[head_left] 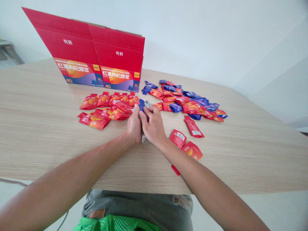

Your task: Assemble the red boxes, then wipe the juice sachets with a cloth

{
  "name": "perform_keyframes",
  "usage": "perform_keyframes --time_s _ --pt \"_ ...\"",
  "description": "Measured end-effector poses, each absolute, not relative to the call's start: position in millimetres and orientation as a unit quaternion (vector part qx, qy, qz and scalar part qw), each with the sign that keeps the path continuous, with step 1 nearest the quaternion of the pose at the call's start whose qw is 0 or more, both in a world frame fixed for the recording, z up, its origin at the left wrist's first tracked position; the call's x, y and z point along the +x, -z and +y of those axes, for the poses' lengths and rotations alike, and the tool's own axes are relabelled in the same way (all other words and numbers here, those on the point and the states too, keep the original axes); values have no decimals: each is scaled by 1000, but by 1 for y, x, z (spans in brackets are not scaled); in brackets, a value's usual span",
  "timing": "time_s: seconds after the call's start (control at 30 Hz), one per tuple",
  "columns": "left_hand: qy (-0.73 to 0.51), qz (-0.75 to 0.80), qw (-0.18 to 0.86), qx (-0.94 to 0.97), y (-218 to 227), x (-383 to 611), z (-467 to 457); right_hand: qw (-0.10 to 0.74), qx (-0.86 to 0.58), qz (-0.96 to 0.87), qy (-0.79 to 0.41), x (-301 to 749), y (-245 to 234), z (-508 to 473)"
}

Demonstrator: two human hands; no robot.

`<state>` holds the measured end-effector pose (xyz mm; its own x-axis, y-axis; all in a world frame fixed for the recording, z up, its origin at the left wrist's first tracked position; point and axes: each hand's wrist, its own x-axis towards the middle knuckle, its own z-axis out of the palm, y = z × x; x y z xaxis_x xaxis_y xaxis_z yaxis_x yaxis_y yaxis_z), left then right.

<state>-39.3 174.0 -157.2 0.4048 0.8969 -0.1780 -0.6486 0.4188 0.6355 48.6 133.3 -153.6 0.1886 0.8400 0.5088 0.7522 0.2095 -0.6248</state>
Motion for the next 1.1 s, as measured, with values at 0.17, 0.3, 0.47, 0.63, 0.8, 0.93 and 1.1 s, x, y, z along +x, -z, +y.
perform_keyframes --time_s 0.17,0.3,0.47,0.63,0.8,0.93,1.1 --pt "-505 278 785 228 144 -41 174 439 -597 -663 -109 49 145 127" --pt "-502 295 787 201 142 -40 178 426 -568 -683 -173 64 134 125" --pt "-454 254 825 222 143 -39 178 464 -570 -656 -168 89 134 130" --pt "-426 226 848 218 138 -36 168 608 -576 -523 -160 104 153 148" --pt "-404 224 861 214 134 -32 160 611 -595 -506 -129 100 170 156" --pt "-417 253 847 212 136 -32 159 525 -633 -568 -34 86 176 153" --pt "-447 289 821 209 143 -34 165 469 -611 -625 -123 68 170 143"
